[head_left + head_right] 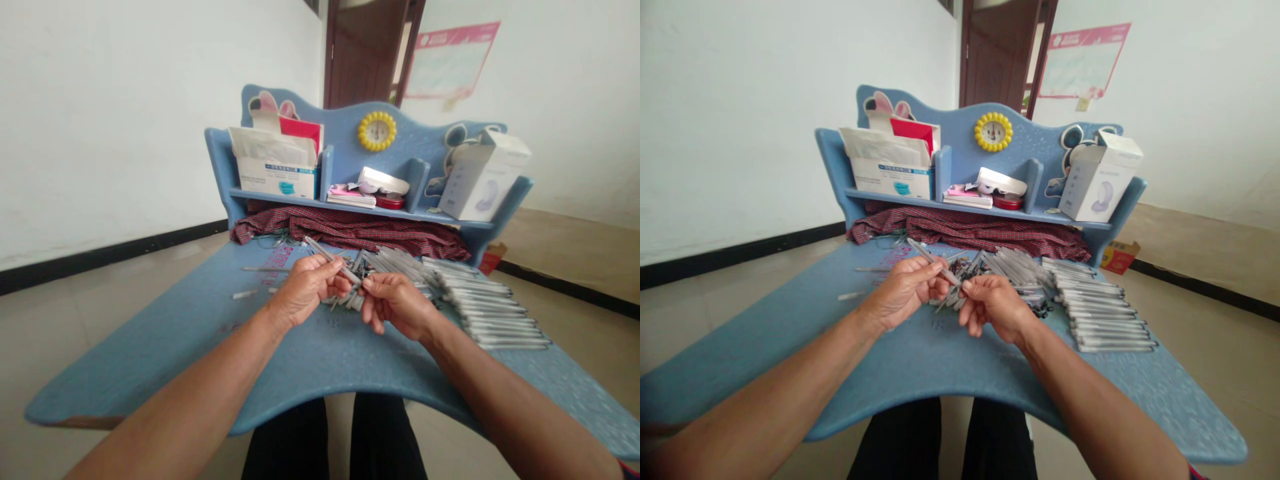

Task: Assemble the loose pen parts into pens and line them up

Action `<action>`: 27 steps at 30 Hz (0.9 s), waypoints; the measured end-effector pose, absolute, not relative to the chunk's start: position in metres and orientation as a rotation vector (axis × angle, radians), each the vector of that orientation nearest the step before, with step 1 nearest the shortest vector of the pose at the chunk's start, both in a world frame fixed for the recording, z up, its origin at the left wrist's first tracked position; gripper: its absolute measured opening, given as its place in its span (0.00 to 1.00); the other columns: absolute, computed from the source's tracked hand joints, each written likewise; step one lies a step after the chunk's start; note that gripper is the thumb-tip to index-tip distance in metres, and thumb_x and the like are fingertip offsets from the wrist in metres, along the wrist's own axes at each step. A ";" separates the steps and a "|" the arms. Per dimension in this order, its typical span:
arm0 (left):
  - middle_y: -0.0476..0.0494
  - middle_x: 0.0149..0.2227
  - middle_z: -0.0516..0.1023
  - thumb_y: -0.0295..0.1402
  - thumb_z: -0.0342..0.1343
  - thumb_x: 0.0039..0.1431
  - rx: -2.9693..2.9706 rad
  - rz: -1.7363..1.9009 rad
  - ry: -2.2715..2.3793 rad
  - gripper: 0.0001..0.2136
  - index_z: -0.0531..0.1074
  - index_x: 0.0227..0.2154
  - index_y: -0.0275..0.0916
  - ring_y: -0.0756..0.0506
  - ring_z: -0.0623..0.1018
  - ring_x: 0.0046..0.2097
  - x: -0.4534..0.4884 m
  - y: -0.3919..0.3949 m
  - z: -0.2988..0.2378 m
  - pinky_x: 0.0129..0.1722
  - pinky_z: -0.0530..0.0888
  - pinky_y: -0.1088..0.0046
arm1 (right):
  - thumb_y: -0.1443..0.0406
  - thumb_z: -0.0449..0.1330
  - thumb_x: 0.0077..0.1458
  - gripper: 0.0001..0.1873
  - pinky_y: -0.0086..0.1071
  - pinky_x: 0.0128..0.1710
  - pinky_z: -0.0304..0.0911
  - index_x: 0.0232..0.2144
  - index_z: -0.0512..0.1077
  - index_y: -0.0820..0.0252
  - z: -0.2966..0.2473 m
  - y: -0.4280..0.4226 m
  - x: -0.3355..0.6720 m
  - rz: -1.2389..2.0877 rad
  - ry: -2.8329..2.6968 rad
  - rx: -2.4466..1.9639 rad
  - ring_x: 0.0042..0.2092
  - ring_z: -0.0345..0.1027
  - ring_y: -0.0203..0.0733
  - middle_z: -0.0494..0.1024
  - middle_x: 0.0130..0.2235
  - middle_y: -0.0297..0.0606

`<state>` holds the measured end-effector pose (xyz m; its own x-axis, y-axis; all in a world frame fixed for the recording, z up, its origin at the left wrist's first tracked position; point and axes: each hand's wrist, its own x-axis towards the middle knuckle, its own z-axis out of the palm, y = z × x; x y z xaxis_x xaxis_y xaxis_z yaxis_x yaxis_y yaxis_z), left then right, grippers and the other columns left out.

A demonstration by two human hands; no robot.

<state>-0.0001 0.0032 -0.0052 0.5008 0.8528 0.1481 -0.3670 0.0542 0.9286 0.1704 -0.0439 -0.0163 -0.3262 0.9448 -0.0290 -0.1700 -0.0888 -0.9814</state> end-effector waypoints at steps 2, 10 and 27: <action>0.45 0.25 0.76 0.30 0.60 0.50 1.184 0.975 0.464 0.08 0.69 0.31 0.32 0.52 0.75 0.24 -0.001 0.004 -0.004 0.25 0.72 0.78 | 0.55 0.60 0.50 0.16 0.22 0.12 0.57 0.27 0.67 0.64 -0.016 -0.044 0.173 1.652 -1.246 -0.876 0.13 0.64 0.33 0.76 0.18 0.36; 0.44 0.26 0.77 0.30 0.60 0.50 1.221 1.004 0.472 0.08 0.69 0.31 0.31 0.51 0.75 0.24 -0.002 0.003 -0.003 0.26 0.73 0.78 | 0.57 0.64 0.46 0.16 0.21 0.11 0.57 0.25 0.65 0.62 -0.014 -0.046 0.173 1.483 -1.282 -0.954 0.13 0.63 0.32 0.76 0.18 0.34; 0.44 0.27 0.77 0.30 0.60 0.50 1.232 0.927 0.389 0.10 0.68 0.33 0.31 0.50 0.76 0.26 -0.003 0.002 -0.001 0.27 0.73 0.77 | 0.55 0.59 0.52 0.16 0.22 0.11 0.57 0.27 0.67 0.64 -0.015 -0.044 0.182 1.687 -1.283 -0.831 0.13 0.64 0.33 0.76 0.18 0.36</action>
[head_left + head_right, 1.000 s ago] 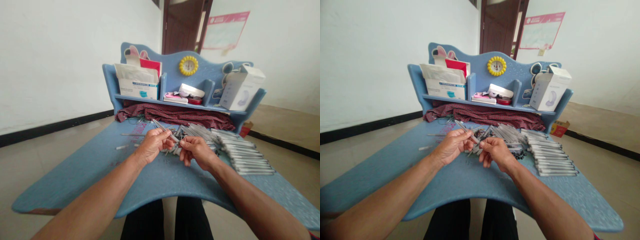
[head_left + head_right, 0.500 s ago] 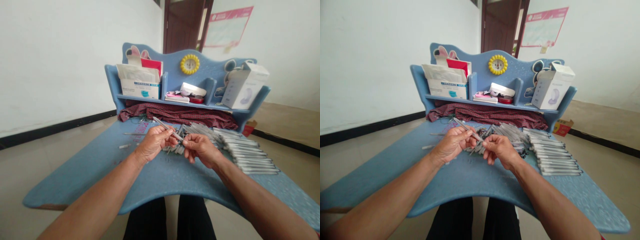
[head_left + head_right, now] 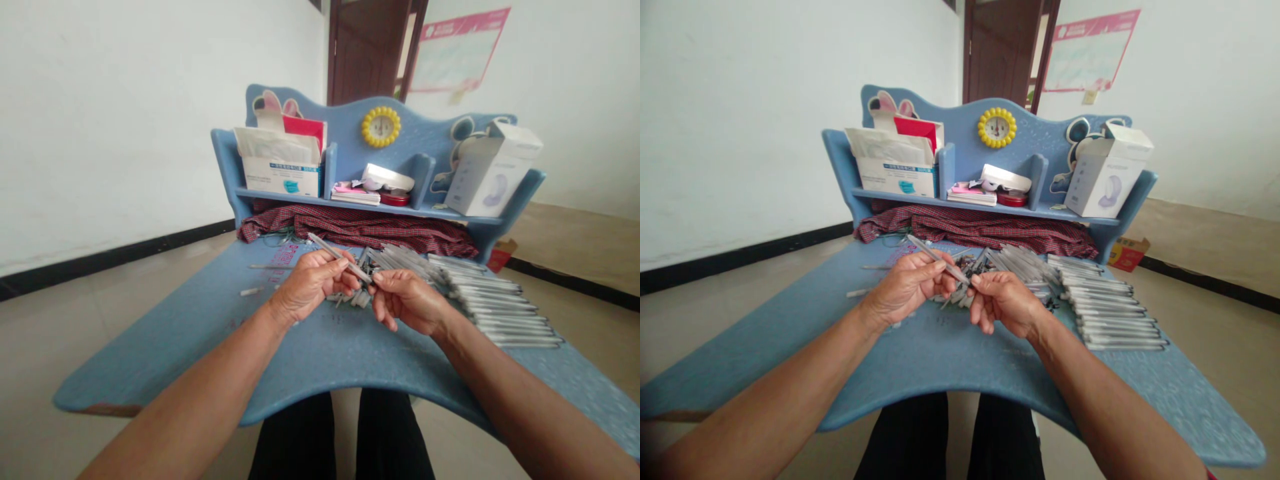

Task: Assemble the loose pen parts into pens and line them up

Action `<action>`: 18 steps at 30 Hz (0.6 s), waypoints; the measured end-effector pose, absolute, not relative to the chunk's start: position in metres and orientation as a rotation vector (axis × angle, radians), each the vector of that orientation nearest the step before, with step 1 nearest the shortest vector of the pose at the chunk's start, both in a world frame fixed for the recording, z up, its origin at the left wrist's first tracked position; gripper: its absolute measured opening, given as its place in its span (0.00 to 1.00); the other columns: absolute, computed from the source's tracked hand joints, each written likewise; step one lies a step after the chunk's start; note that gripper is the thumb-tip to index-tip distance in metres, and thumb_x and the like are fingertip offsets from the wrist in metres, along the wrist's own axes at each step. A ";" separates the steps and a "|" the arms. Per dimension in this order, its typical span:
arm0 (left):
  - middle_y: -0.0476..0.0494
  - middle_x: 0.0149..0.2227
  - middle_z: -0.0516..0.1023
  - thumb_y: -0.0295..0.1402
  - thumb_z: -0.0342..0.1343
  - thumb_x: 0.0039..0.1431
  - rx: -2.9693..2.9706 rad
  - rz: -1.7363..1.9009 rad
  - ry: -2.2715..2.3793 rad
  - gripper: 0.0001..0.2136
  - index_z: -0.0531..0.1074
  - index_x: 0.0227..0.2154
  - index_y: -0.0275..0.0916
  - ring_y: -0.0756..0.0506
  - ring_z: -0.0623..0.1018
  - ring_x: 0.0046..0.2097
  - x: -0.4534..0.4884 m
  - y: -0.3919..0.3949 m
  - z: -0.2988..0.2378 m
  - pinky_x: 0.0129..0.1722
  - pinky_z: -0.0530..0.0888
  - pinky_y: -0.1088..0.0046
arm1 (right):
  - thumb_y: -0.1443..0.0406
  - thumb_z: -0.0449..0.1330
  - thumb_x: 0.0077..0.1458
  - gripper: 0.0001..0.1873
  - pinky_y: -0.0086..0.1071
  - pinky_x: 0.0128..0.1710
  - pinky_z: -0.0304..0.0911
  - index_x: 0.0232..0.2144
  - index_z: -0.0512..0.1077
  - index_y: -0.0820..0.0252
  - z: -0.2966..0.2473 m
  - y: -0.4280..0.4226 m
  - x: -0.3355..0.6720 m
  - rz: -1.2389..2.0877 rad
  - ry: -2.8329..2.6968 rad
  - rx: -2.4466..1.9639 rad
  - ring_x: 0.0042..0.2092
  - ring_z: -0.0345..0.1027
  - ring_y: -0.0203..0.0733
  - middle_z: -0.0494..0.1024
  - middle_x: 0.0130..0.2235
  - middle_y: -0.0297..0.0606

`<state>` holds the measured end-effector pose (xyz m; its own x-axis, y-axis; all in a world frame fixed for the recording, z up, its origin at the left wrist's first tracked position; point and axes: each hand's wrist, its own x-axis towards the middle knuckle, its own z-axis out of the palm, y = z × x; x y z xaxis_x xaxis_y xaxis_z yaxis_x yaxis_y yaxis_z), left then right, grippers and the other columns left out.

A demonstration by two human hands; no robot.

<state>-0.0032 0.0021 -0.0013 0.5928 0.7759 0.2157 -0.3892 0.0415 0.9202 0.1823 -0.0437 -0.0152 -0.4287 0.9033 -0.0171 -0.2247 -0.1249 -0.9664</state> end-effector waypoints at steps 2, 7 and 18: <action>0.44 0.26 0.77 0.31 0.60 0.50 1.244 0.927 0.398 0.10 0.68 0.33 0.31 0.50 0.76 0.26 -0.003 0.002 -0.001 0.26 0.72 0.78 | 0.54 0.60 0.51 0.16 0.22 0.12 0.57 0.27 0.66 0.63 -0.014 -0.044 0.182 1.606 -1.321 -0.892 0.13 0.64 0.32 0.76 0.19 0.36; 0.45 0.25 0.77 0.34 0.60 0.50 1.292 0.891 0.438 0.12 0.68 0.34 0.32 0.50 0.76 0.26 -0.002 0.001 -0.004 0.26 0.72 0.77 | 0.55 0.64 0.46 0.16 0.21 0.12 0.56 0.27 0.66 0.62 -0.012 -0.047 0.177 1.409 -1.405 -1.017 0.13 0.63 0.31 0.75 0.18 0.32; 0.45 0.24 0.76 0.36 0.61 0.49 1.341 0.867 0.494 0.13 0.69 0.33 0.32 0.50 0.76 0.25 -0.004 0.001 -0.005 0.26 0.72 0.76 | 0.52 0.62 0.47 0.19 0.23 0.13 0.55 0.21 0.65 0.62 -0.012 -0.050 0.175 1.385 -1.449 -1.047 0.13 0.63 0.31 0.74 0.18 0.33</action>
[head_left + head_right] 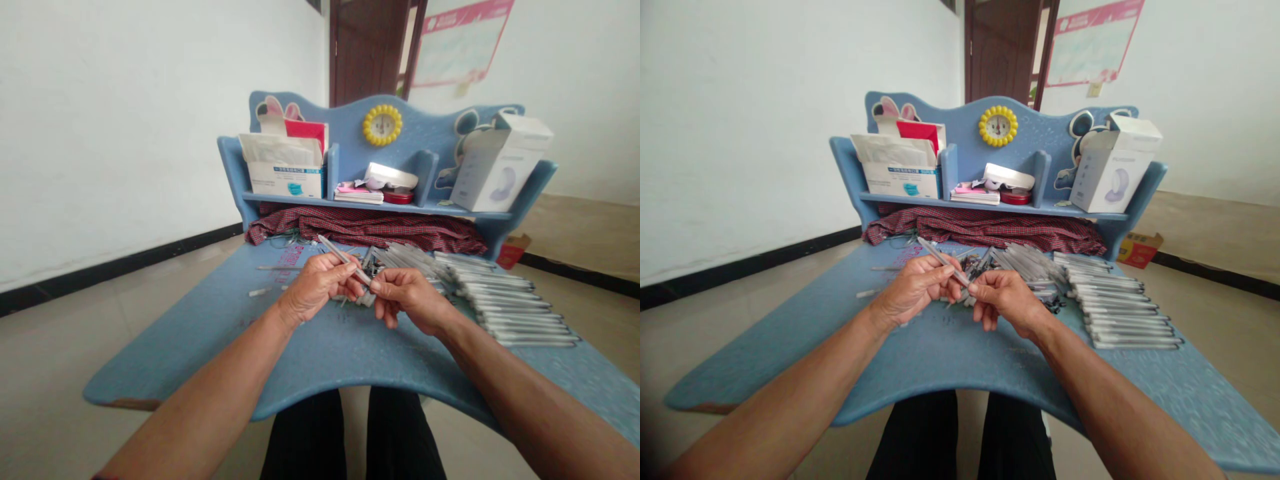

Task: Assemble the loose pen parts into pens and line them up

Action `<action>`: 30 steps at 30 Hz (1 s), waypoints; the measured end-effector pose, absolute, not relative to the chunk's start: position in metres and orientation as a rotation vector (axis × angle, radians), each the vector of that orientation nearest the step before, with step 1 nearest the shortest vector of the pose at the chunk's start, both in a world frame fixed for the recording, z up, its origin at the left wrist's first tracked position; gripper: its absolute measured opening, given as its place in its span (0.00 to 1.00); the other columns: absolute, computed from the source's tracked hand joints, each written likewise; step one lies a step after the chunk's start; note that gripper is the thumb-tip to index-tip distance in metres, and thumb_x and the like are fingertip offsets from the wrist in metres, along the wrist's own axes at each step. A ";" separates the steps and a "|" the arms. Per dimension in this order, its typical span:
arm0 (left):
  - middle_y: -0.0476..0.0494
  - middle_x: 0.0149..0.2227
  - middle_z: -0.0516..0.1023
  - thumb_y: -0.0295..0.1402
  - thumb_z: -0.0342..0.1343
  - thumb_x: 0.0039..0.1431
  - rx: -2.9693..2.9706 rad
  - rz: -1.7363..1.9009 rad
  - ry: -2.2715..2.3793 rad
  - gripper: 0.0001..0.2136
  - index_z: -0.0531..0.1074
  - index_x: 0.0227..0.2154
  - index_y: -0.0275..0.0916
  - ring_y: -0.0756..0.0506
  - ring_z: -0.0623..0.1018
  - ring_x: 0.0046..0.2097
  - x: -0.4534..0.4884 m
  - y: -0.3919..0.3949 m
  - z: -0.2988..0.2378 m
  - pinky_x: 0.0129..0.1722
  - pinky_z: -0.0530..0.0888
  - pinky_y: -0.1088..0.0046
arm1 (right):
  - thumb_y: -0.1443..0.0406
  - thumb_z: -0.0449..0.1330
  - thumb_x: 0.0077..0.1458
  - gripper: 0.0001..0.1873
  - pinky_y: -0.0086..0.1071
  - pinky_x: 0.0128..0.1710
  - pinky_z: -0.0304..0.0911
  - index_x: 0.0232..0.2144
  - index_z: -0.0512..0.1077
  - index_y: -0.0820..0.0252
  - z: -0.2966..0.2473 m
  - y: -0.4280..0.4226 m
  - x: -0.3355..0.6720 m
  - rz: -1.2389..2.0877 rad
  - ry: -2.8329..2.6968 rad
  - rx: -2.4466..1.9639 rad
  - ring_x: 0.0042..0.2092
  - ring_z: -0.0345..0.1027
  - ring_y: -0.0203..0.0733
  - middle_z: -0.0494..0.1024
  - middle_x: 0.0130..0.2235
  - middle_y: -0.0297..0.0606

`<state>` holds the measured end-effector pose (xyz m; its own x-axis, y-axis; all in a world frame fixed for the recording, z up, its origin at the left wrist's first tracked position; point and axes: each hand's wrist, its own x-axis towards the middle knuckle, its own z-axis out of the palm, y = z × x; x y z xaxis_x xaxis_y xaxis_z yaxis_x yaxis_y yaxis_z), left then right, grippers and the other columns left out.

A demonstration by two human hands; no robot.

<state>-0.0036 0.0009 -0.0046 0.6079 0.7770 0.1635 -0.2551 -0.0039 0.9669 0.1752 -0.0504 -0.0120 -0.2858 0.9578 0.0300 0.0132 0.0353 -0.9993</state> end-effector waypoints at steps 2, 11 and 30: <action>0.45 0.24 0.76 0.36 0.61 0.50 1.347 0.863 0.492 0.13 0.70 0.33 0.32 0.50 0.75 0.25 -0.004 0.001 -0.005 0.26 0.72 0.76 | 0.53 0.62 0.47 0.19 0.23 0.13 0.56 0.21 0.65 0.62 -0.013 -0.050 0.176 1.391 -1.447 -1.036 0.13 0.63 0.31 0.74 0.18 0.33; 0.44 0.26 0.77 0.36 0.61 0.48 1.375 0.809 0.475 0.13 0.70 0.33 0.32 0.50 0.76 0.25 -0.008 0.000 0.000 0.26 0.72 0.75 | 0.54 0.62 0.48 0.18 0.23 0.12 0.55 0.23 0.65 0.62 -0.015 -0.052 0.177 1.513 -1.422 -0.980 0.13 0.63 0.31 0.75 0.18 0.34; 0.51 0.20 0.68 0.29 0.56 0.48 2.597 0.684 1.028 0.03 0.73 0.22 0.37 0.51 0.69 0.24 -0.023 0.018 -0.007 0.24 0.63 0.77 | 0.52 0.63 0.44 0.19 0.23 0.12 0.55 0.20 0.64 0.61 -0.007 -0.043 0.190 1.259 -1.309 -1.091 0.13 0.62 0.31 0.74 0.16 0.34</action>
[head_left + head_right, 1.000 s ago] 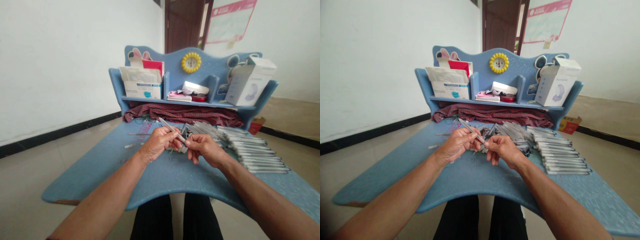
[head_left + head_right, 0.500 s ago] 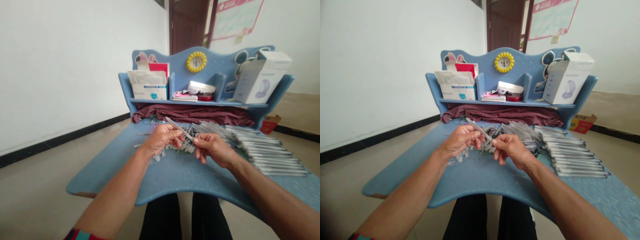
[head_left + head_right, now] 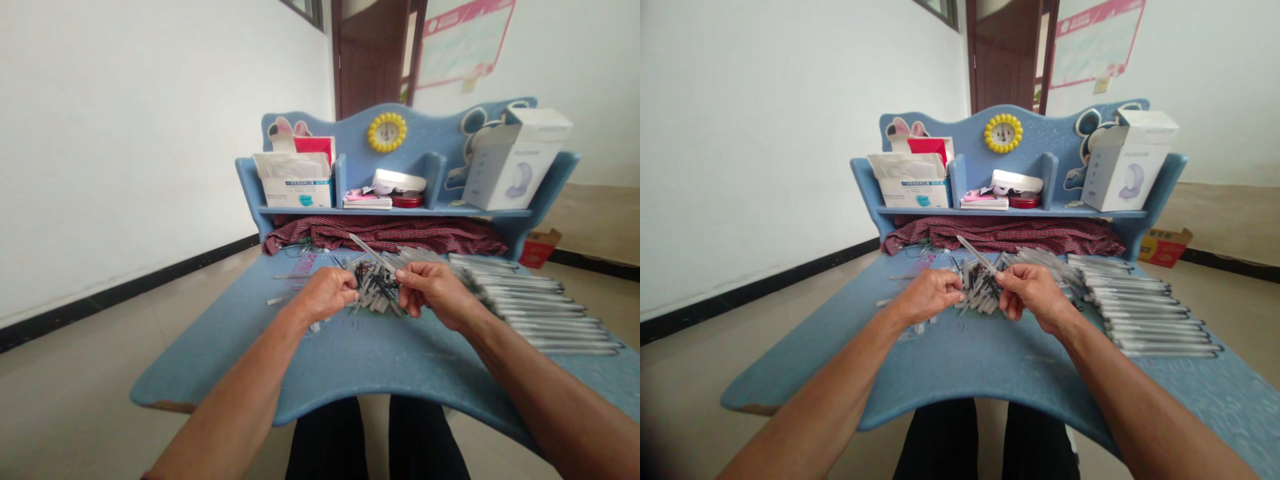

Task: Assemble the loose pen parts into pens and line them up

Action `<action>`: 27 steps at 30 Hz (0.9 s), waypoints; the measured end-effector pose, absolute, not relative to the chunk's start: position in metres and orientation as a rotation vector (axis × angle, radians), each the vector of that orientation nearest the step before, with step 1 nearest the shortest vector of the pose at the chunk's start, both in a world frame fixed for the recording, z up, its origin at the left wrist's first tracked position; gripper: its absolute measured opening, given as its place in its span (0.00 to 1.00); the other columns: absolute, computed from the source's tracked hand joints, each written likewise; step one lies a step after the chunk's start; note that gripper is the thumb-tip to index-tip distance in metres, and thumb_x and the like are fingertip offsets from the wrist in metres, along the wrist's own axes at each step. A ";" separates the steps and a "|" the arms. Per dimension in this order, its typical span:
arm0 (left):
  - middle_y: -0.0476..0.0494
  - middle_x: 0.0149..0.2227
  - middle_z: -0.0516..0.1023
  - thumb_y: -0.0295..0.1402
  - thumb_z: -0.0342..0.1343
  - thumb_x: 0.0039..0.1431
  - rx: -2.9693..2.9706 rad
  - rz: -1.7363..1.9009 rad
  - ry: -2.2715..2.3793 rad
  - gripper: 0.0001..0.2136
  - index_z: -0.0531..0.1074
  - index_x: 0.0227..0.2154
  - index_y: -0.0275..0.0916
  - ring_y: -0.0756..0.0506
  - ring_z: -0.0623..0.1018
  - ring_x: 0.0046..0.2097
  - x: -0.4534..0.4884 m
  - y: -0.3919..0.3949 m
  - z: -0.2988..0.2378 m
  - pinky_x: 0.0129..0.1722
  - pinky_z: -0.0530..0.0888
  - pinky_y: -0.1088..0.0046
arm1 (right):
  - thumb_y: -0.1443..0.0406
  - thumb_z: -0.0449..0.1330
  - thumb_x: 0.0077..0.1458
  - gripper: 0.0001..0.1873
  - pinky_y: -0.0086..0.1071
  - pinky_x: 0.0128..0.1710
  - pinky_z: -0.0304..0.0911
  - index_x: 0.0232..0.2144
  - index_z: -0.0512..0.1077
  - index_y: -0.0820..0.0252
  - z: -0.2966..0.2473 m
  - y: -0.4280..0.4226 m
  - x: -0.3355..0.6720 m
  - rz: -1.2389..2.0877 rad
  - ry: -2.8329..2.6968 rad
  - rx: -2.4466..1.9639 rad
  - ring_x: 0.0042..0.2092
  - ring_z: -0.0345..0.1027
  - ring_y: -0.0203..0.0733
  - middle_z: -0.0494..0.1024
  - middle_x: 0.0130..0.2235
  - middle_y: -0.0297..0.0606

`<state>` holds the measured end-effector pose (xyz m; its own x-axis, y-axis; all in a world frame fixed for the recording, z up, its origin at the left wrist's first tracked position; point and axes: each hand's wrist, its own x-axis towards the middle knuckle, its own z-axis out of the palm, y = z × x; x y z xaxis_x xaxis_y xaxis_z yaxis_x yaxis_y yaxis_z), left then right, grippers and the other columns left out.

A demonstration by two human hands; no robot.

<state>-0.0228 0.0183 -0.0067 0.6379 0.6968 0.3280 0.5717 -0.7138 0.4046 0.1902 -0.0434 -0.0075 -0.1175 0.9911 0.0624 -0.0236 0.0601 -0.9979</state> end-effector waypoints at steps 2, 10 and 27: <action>0.45 0.30 0.72 0.31 0.56 0.50 2.792 0.715 0.940 0.04 0.74 0.27 0.37 0.47 0.72 0.33 -0.010 0.010 -0.013 0.34 0.68 0.72 | 0.52 0.63 0.44 0.19 0.23 0.11 0.54 0.20 0.65 0.61 -0.009 -0.042 0.190 1.250 -1.308 -1.094 0.12 0.62 0.31 0.74 0.16 0.34; 0.33 0.54 0.65 0.32 0.56 0.52 3.048 0.504 1.018 0.11 0.73 0.38 0.33 0.35 0.64 0.54 0.023 -0.007 -0.028 0.51 0.65 0.55 | 0.52 0.64 0.43 0.20 0.23 0.11 0.55 0.19 0.64 0.62 -0.008 -0.043 0.186 1.257 -1.318 -1.063 0.12 0.61 0.31 0.74 0.16 0.33; 0.37 0.45 0.73 0.29 0.61 0.45 2.831 0.645 0.925 0.06 0.72 0.28 0.35 0.39 0.72 0.47 0.010 0.017 -0.035 0.47 0.69 0.65 | 0.51 0.62 0.44 0.20 0.23 0.10 0.52 0.20 0.64 0.61 -0.010 -0.040 0.188 1.246 -1.324 -1.102 0.12 0.61 0.31 0.73 0.16 0.33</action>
